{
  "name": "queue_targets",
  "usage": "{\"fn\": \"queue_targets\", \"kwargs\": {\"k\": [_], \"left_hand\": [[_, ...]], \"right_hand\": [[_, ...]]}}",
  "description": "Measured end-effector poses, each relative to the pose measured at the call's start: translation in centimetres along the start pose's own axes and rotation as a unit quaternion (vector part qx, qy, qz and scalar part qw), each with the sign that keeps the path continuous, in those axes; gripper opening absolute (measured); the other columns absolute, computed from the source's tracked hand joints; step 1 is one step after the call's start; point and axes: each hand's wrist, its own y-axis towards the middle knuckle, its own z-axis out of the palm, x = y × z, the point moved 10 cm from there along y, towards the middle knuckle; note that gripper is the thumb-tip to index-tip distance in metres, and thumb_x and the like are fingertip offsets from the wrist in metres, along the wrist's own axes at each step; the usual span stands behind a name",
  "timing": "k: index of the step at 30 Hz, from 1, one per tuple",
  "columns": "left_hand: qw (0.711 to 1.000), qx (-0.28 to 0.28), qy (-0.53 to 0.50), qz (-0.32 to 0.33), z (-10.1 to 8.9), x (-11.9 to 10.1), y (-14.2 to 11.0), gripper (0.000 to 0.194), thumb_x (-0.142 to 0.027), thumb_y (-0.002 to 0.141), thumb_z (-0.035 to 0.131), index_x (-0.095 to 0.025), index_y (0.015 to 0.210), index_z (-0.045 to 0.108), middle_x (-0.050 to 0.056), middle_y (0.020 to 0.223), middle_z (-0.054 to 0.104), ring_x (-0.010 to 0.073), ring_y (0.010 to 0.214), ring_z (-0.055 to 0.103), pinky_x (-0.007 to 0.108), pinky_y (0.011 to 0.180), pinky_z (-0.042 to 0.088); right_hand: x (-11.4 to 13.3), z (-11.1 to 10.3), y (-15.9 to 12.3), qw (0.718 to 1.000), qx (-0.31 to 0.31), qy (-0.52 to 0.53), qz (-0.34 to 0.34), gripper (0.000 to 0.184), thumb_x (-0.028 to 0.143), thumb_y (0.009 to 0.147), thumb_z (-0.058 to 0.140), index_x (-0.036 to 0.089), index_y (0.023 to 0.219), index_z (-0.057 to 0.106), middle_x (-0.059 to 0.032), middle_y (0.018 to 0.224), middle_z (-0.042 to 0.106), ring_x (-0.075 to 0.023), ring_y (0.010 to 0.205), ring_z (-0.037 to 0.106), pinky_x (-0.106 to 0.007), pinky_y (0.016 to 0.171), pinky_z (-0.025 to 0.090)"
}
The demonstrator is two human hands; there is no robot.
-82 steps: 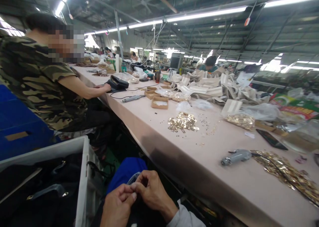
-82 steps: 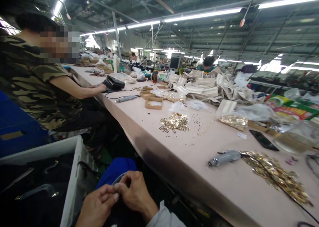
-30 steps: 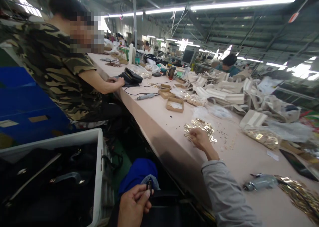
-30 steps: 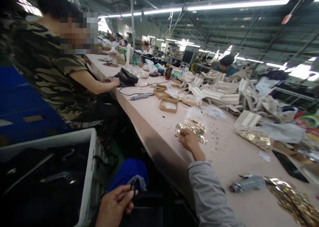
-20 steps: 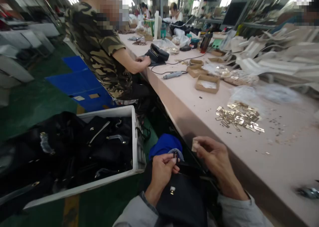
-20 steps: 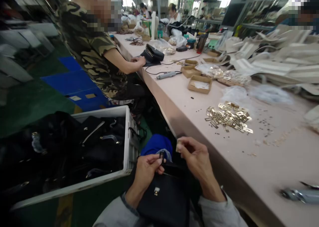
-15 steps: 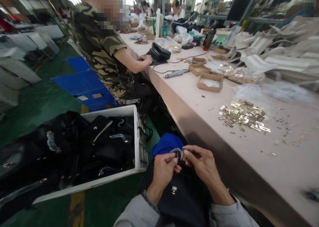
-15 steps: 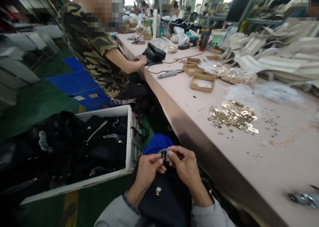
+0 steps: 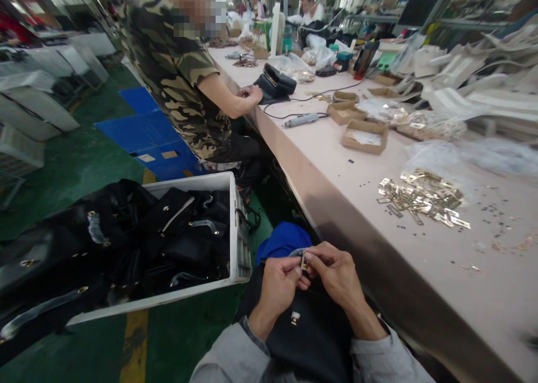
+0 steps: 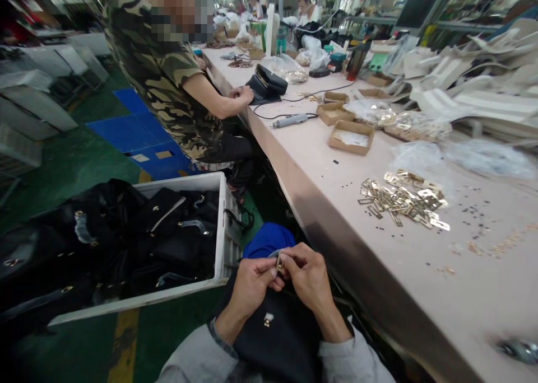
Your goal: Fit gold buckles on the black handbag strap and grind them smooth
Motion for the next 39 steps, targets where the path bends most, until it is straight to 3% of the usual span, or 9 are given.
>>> {"fn": "queue_targets", "kwargs": {"k": [8, 16, 24, 27, 30, 33, 39], "left_hand": [[1.0, 0.006, 0.005, 0.002, 0.1, -0.4, -0.1, 0.032, -0.013, 0.082, 0.057, -0.011, 0.1, 0.083, 0.011, 0.082, 0.078, 0.0146, 0.061, 0.07, 0.024, 0.059, 0.058], [0.999, -0.002, 0.03, 0.015, -0.1, -0.9, -0.4, 0.024, -0.02, 0.086, 0.063, -0.009, 0.096, 0.082, 0.007, 0.063, 0.072, 0.0133, 0.052, 0.065, 0.022, 0.054, 0.053], [0.997, -0.032, 0.067, -0.01, -0.2, -0.1, -0.2, 0.024, -0.019, 0.085, 0.061, -0.012, 0.092, 0.083, 0.001, 0.053, 0.064, 0.0095, 0.042, 0.054, 0.019, 0.046, 0.044], [0.996, -0.041, 0.08, -0.011, -0.3, -0.1, -0.2, 0.025, -0.018, 0.084, 0.06, -0.012, 0.09, 0.084, 0.0, 0.05, 0.061, 0.0084, 0.04, 0.05, 0.019, 0.044, 0.039], [0.995, -0.047, 0.09, -0.013, -0.2, -0.2, -0.3, 0.024, -0.019, 0.084, 0.06, -0.012, 0.086, 0.084, -0.002, 0.047, 0.057, 0.0076, 0.039, 0.047, 0.018, 0.043, 0.036], [0.995, -0.046, 0.093, -0.014, -0.2, -0.2, -0.4, 0.023, -0.019, 0.084, 0.061, -0.012, 0.082, 0.083, -0.003, 0.046, 0.054, 0.0071, 0.038, 0.044, 0.018, 0.042, 0.033], [0.994, -0.066, 0.081, -0.014, -0.7, 0.1, -0.3, 0.021, -0.02, 0.082, 0.062, -0.011, 0.079, 0.081, -0.001, 0.046, 0.057, 0.008, 0.039, 0.047, 0.019, 0.043, 0.035]], "right_hand": [[-0.3, -0.2, 0.0, 0.999, 0.0, -0.039, -0.034, 0.025, 0.044, 0.089, 0.076, 0.019, 0.091, 0.082, -0.0067, 0.083, 0.068, -0.0168, 0.065, 0.064, -0.028, 0.057, 0.051], [-1.5, -0.1, 0.3, 0.998, 0.013, -0.04, -0.036, 0.023, 0.041, 0.088, 0.076, 0.019, 0.091, 0.081, -0.0064, 0.084, 0.068, -0.0165, 0.064, 0.063, -0.029, 0.058, 0.051], [-2.8, 0.4, 1.0, 0.992, 0.103, 0.055, 0.037, 0.027, 0.039, 0.086, 0.077, 0.014, 0.097, 0.082, -0.0046, 0.072, 0.069, -0.0154, 0.061, 0.058, -0.028, 0.059, 0.048], [-2.2, 0.4, 1.4, 0.989, 0.139, 0.052, 0.024, 0.027, 0.038, 0.088, 0.076, 0.015, 0.098, 0.082, -0.0042, 0.075, 0.068, -0.0152, 0.065, 0.058, -0.027, 0.062, 0.047], [-1.3, 1.1, 1.5, 0.974, 0.225, 0.031, -0.003, 0.029, 0.038, 0.09, 0.074, 0.017, 0.11, 0.08, -0.0047, 0.086, 0.069, -0.0157, 0.075, 0.06, -0.028, 0.071, 0.049], [-1.1, 1.4, 1.6, 0.955, 0.294, 0.03, -0.009, 0.033, 0.038, 0.091, 0.075, 0.018, 0.117, 0.078, -0.0055, 0.093, 0.069, -0.0145, 0.074, 0.059, -0.027, 0.07, 0.048], [-0.4, 1.7, 2.2, 0.948, 0.31, -0.029, -0.059, 0.024, 0.038, 0.094, 0.071, 0.018, 0.103, 0.081, -0.0047, 0.088, 0.066, -0.0151, 0.075, 0.059, -0.027, 0.069, 0.047]]}}
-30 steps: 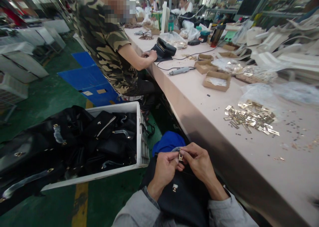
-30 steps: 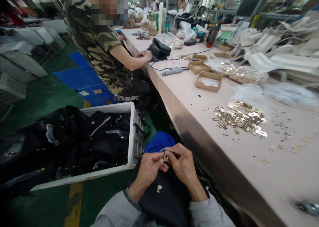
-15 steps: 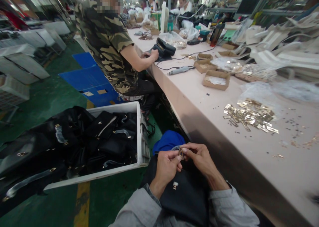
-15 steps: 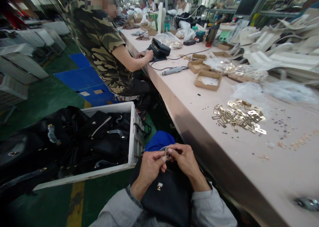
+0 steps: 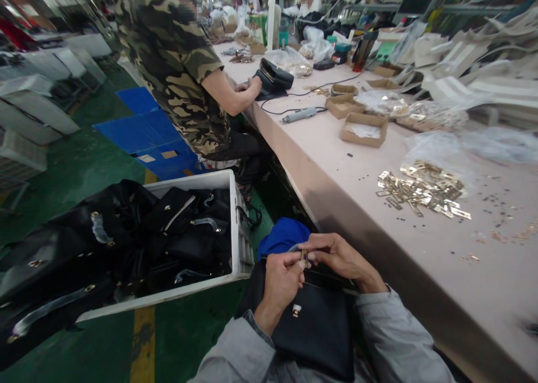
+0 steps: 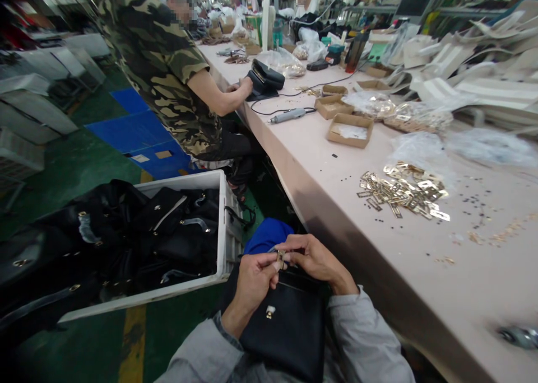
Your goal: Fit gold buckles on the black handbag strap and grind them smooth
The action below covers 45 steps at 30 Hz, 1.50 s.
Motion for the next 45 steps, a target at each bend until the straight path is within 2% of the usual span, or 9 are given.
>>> {"fn": "queue_targets", "kwargs": {"k": [7, 14, 18, 21, 27, 33, 37, 45], "left_hand": [[0.999, -0.026, -0.041, -0.007, 0.0, 1.1, 0.3, 0.021, -0.022, 0.082, 0.066, -0.01, 0.087, 0.082, 0.001, 0.051, 0.062, 0.0093, 0.042, 0.051, 0.02, 0.044, 0.042], [0.998, -0.035, -0.044, -0.022, 0.0, 1.3, 0.2, 0.024, -0.02, 0.08, 0.067, -0.009, 0.094, 0.083, 0.002, 0.051, 0.065, 0.0105, 0.042, 0.054, 0.021, 0.044, 0.044], [0.999, -0.03, -0.03, -0.011, 0.1, 1.0, 0.1, 0.022, -0.02, 0.08, 0.066, -0.009, 0.088, 0.083, 0.002, 0.05, 0.063, 0.0098, 0.041, 0.053, 0.02, 0.043, 0.042], [0.999, -0.033, -0.024, -0.003, 0.1, 0.8, 0.2, 0.024, -0.022, 0.082, 0.066, -0.008, 0.092, 0.083, 0.002, 0.051, 0.063, 0.0096, 0.041, 0.052, 0.02, 0.044, 0.042], [0.998, -0.034, -0.043, 0.006, 0.0, 0.6, 0.1, 0.029, -0.017, 0.08, 0.065, -0.009, 0.102, 0.083, 0.002, 0.055, 0.066, 0.0107, 0.045, 0.056, 0.021, 0.048, 0.046], [0.998, -0.023, -0.056, 0.006, 0.0, 0.3, -0.1, 0.031, -0.014, 0.076, 0.064, -0.009, 0.101, 0.083, 0.003, 0.057, 0.069, 0.0117, 0.047, 0.059, 0.021, 0.049, 0.047], [0.998, -0.024, -0.053, 0.003, -0.2, 0.2, -0.2, 0.026, -0.022, 0.08, 0.068, -0.009, 0.096, 0.083, 0.004, 0.056, 0.069, 0.0121, 0.046, 0.06, 0.022, 0.05, 0.048], [0.995, -0.056, -0.076, -0.01, -0.3, 1.6, 0.2, 0.022, -0.024, 0.076, 0.075, -0.007, 0.09, 0.08, 0.004, 0.054, 0.069, 0.0115, 0.041, 0.058, 0.021, 0.043, 0.046]], "right_hand": [[2.7, 0.4, -0.4, 0.985, -0.05, -0.158, -0.049, 0.026, 0.031, 0.103, 0.055, 0.02, 0.102, 0.079, -0.0053, 0.087, 0.067, -0.0174, 0.08, 0.061, -0.029, 0.076, 0.046], [2.7, 0.7, -0.9, 0.978, -0.06, -0.192, -0.058, 0.027, 0.029, 0.104, 0.052, 0.02, 0.105, 0.078, -0.0057, 0.085, 0.064, -0.0172, 0.078, 0.06, -0.029, 0.073, 0.044], [2.8, 0.6, -0.7, 0.985, -0.063, -0.155, -0.05, 0.025, 0.03, 0.103, 0.056, 0.019, 0.098, 0.078, -0.0051, 0.085, 0.065, -0.0172, 0.079, 0.062, -0.029, 0.075, 0.046], [2.6, 0.3, -0.3, 0.993, -0.066, -0.094, -0.036, 0.026, 0.034, 0.101, 0.06, 0.018, 0.091, 0.079, -0.005, 0.084, 0.067, -0.0172, 0.078, 0.063, -0.029, 0.075, 0.049], [1.7, -0.6, 0.0, 0.99, -0.128, -0.039, -0.035, 0.024, 0.038, 0.095, 0.07, 0.018, 0.096, 0.082, -0.0066, 0.086, 0.07, -0.0182, 0.079, 0.066, -0.031, 0.075, 0.052], [1.3, -0.4, -0.2, 0.99, -0.132, -0.019, -0.043, 0.022, 0.037, 0.093, 0.072, 0.018, 0.098, 0.083, -0.0069, 0.087, 0.07, -0.0179, 0.079, 0.066, -0.03, 0.074, 0.053], [1.2, -0.4, -0.3, 0.989, -0.142, -0.011, -0.04, 0.025, 0.04, 0.093, 0.072, 0.018, 0.096, 0.083, -0.0076, 0.088, 0.071, -0.0182, 0.078, 0.066, -0.031, 0.072, 0.054], [1.4, -0.4, -0.6, 0.989, -0.134, -0.01, -0.056, 0.022, 0.037, 0.093, 0.072, 0.018, 0.097, 0.083, -0.0074, 0.088, 0.071, -0.0186, 0.081, 0.066, -0.031, 0.076, 0.053]]}}
